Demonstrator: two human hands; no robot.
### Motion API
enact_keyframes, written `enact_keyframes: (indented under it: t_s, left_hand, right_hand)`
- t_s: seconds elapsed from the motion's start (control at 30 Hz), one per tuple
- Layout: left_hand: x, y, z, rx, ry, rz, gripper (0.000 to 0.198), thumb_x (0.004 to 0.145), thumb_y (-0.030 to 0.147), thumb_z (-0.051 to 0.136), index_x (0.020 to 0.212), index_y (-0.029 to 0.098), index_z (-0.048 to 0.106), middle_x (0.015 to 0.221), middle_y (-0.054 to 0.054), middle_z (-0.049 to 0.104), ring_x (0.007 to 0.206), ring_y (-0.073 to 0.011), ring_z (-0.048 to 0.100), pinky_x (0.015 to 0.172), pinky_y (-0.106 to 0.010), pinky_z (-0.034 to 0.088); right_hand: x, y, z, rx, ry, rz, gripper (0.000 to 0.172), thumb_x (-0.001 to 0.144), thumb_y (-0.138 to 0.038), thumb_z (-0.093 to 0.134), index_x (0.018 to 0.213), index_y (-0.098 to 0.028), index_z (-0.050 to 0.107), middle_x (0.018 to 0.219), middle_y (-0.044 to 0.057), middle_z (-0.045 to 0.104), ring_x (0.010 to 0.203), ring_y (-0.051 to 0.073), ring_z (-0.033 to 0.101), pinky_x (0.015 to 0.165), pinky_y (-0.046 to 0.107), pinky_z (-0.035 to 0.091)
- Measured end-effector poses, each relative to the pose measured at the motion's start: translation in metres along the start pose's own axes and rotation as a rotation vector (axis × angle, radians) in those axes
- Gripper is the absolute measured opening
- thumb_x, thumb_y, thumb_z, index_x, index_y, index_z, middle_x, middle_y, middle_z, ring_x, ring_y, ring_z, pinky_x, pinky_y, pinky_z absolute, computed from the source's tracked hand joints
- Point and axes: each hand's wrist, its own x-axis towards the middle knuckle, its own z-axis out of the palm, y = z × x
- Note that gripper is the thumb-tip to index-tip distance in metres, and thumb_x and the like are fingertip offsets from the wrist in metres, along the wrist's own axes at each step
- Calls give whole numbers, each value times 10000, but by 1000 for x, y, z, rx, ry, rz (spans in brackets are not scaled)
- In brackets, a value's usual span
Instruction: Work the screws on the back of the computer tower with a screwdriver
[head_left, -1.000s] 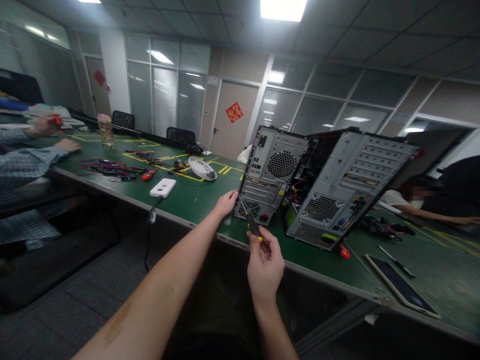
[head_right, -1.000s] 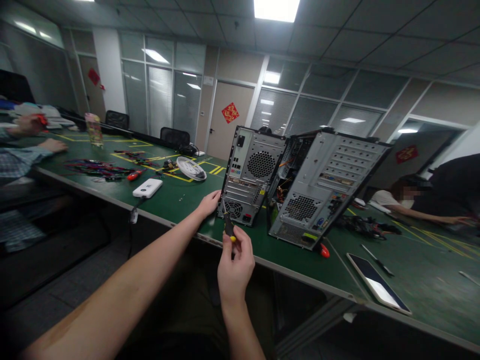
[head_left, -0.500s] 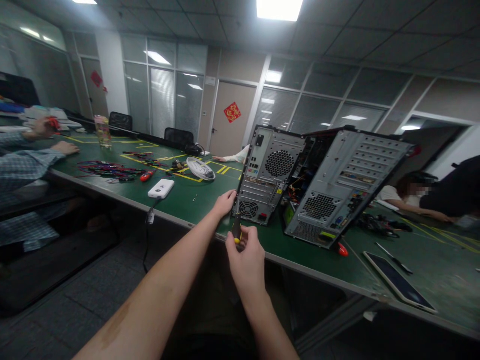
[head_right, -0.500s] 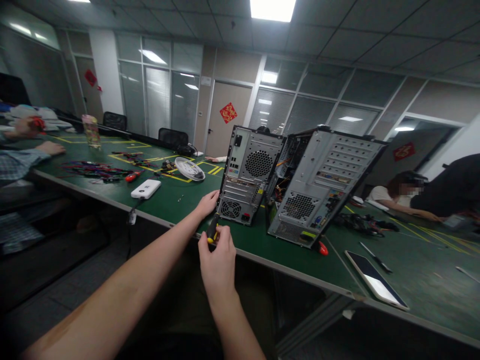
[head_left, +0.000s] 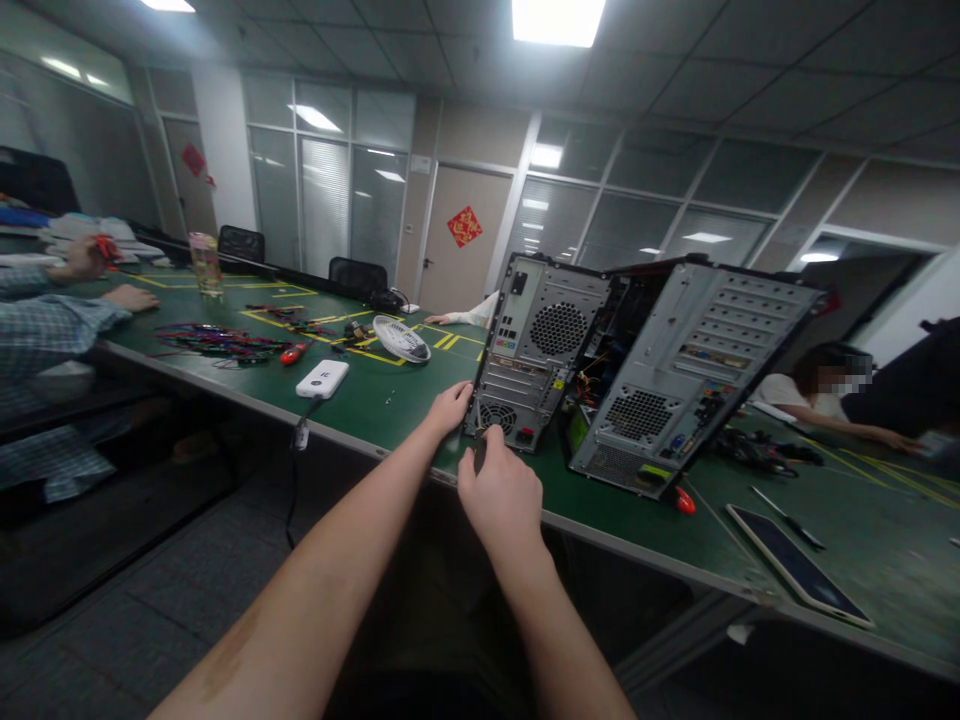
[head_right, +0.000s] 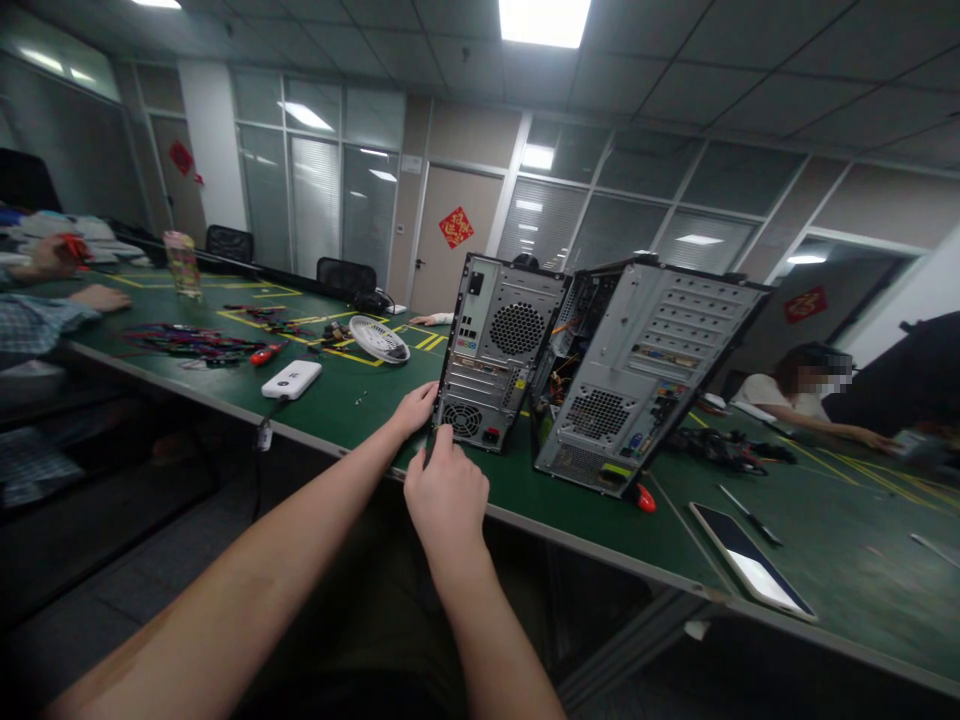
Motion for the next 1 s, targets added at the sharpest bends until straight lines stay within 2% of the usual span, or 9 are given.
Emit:
enact_keyframes:
  t_s: [0.13, 0.27, 0.6, 0.77, 1.0]
  left_hand:
    - [-1, 1, 1, -1, 2, -13, 431, 1082, 386, 474, 1366, 222, 754, 1491, -71, 715, 1433, -244, 632, 1240, -349, 437]
    - [-2, 2, 2, 4, 7, -24, 433, 1082, 381, 471, 1366, 217, 755, 1490, -73, 715, 1436, -249, 630, 1245, -351, 431]
    - [-4, 3, 5, -3, 4, -8, 450, 1077, 406, 467, 1372, 222, 753, 1474, -71, 726, 1418, -264, 644, 1236, -377, 447]
    - [-3, 4, 6, -3, 13, -27, 424, 1070, 404, 490, 1346, 247, 771, 1460, -54, 736, 1422, -261, 643, 1232, -369, 453]
    - [-3, 6, 7, 18, 11, -11, 442, 1073, 404, 465, 1354, 249, 769, 1458, -53, 738, 1415, -267, 647, 1230, -377, 459]
  right_hand:
    - [1, 1, -1, -46, -1, -36, 169, 1041, -277, 553, 1180, -195, 602, 853, 122, 786, 721, 298, 771, 634, 330, 476]
    - [-1, 4, 4, 6, 29, 3, 158, 1055, -258, 519, 1164, -182, 606, 846, 120, 784, 721, 291, 767, 642, 320, 466]
    - [-7, 20, 17, 448, 167, 163, 226, 1046, -350, 468, 1099, -230, 653, 898, 86, 794, 807, 278, 762, 695, 312, 464]
    - [-12, 24, 27, 614, 204, 188, 250, 1045, -407, 443, 1073, -245, 631, 877, 73, 792, 775, 273, 758, 681, 315, 488]
    - [-16, 20, 29, 344, 153, 80, 226, 1042, -300, 468, 1145, -206, 646, 889, 92, 786, 707, 245, 734, 658, 287, 462]
